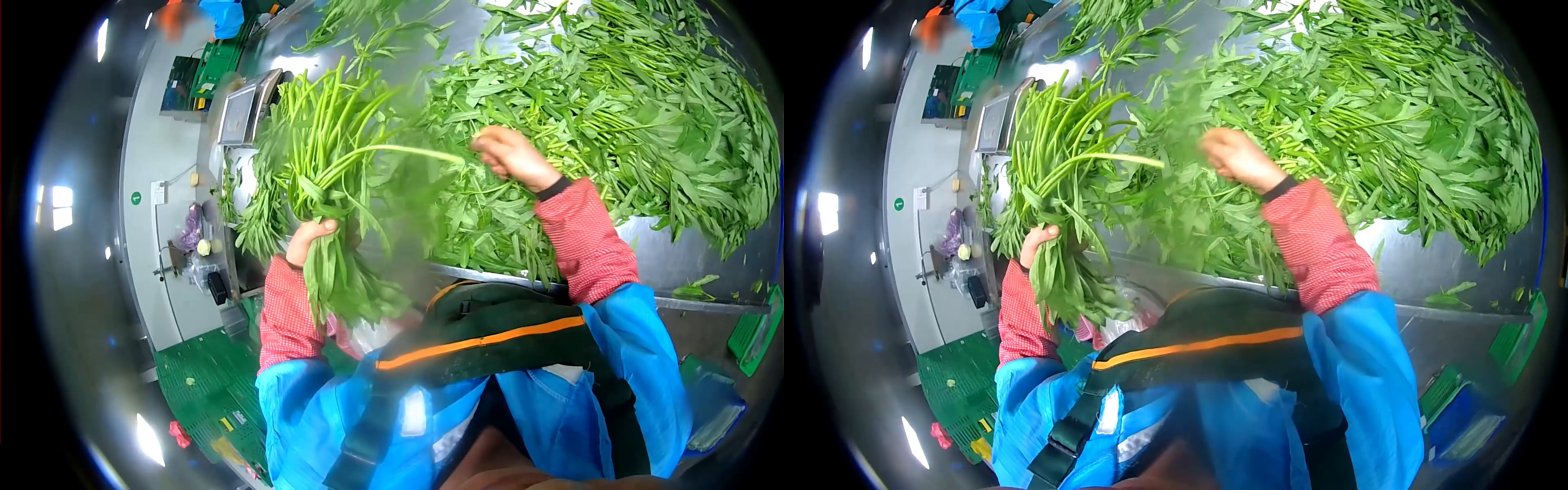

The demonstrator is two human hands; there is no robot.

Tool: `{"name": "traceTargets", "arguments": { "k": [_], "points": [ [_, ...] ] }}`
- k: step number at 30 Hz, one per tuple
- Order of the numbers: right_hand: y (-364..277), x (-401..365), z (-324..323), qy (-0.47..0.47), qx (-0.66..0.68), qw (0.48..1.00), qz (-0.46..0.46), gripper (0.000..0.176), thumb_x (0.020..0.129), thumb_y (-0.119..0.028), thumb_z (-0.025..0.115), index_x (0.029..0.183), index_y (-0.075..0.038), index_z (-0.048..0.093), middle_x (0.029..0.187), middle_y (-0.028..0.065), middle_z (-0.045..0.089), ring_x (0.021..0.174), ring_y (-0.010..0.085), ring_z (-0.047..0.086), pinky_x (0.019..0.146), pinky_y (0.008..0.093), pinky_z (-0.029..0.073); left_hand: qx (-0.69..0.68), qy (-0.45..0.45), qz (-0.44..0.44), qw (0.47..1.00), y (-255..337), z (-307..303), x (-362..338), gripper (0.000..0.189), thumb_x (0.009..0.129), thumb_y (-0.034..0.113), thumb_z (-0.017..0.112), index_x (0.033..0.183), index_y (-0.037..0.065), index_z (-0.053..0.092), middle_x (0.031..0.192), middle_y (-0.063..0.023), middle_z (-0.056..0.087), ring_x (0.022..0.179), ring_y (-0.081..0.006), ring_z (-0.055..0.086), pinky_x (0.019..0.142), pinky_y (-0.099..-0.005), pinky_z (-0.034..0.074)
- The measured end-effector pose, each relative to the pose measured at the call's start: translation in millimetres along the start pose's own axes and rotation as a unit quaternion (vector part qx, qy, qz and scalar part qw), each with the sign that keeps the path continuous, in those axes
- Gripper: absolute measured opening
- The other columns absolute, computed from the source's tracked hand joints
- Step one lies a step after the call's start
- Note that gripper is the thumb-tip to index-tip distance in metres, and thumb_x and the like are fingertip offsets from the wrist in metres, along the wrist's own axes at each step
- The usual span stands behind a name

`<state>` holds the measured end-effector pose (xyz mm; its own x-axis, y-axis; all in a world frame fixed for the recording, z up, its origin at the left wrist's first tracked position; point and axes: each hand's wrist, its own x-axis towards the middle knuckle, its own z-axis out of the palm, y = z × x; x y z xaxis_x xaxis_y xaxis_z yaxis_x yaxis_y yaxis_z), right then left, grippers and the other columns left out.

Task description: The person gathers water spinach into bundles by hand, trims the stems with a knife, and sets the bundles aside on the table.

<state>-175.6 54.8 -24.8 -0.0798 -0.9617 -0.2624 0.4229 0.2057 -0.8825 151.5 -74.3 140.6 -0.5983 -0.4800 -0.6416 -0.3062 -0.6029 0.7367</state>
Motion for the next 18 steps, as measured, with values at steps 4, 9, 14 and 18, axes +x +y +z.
{"name": "traceTargets", "arguments": {
  "k": [4, 9, 14, 18],
  "points": [
    [-6.9, 19.2, 32.2, -0.015, -0.068, 0.996, -0.058, 0.052, 0.089, -0.022, 0.060, 0.133, -0.003, 0.039, 0.091, 0.0064, 0.049, 0.070, 0.0142, 0.048, 0.058, 0.0271, 0.042, 0.040, -0.049, -0.022, 0.998, -6.3, -18.7, 5.1, 0.044, 0.081, 0.019, 0.064, 0.118, -0.001, 0.052, 0.099, -0.0126, 0.062, 0.087, -0.0248, 0.062, 0.076, -0.0376, 0.051],
    [15.5, 52.7, 40.8, 0.021, -0.023, 0.979, -0.204, 0.043, 0.087, -0.014, 0.057, 0.127, -0.002, 0.042, 0.103, 0.0118, 0.054, 0.085, 0.0211, 0.055, 0.072, 0.0317, 0.047, 0.150, -0.098, -0.109, 0.978, -8.7, -33.9, 4.5, 0.036, 0.082, 0.015, 0.063, 0.113, -0.003, 0.060, 0.101, -0.0119, 0.066, 0.086, -0.0211, 0.064, 0.080, -0.0336, 0.049],
    [0.8, 45.0, -11.4, 0.134, 0.272, 0.948, -0.094, 0.016, 0.096, -0.019, 0.045, 0.087, -0.009, 0.053, 0.063, -0.0061, 0.048, 0.049, 0.0055, 0.043, 0.043, 0.0194, 0.032, 0.085, -0.079, -0.065, 0.991, -14.3, -20.6, -9.9, 0.033, 0.083, 0.015, 0.064, 0.112, -0.002, 0.062, 0.100, -0.0099, 0.067, 0.092, -0.0184, 0.062, 0.082, -0.0330, 0.049],
    [-6.4, 9.6, -31.0, 0.127, 0.045, 0.989, -0.053, 0.017, 0.096, -0.023, 0.047, 0.089, -0.009, 0.052, 0.061, -0.0038, 0.049, 0.046, 0.0063, 0.042, 0.044, 0.0187, 0.035, 0.072, -0.041, -0.047, 0.995, -2.9, -20.8, -4.3, 0.043, 0.082, 0.024, 0.064, 0.116, -0.001, 0.057, 0.095, -0.0113, 0.066, 0.086, -0.0208, 0.064, 0.079, -0.0356, 0.051]
  ]
}}
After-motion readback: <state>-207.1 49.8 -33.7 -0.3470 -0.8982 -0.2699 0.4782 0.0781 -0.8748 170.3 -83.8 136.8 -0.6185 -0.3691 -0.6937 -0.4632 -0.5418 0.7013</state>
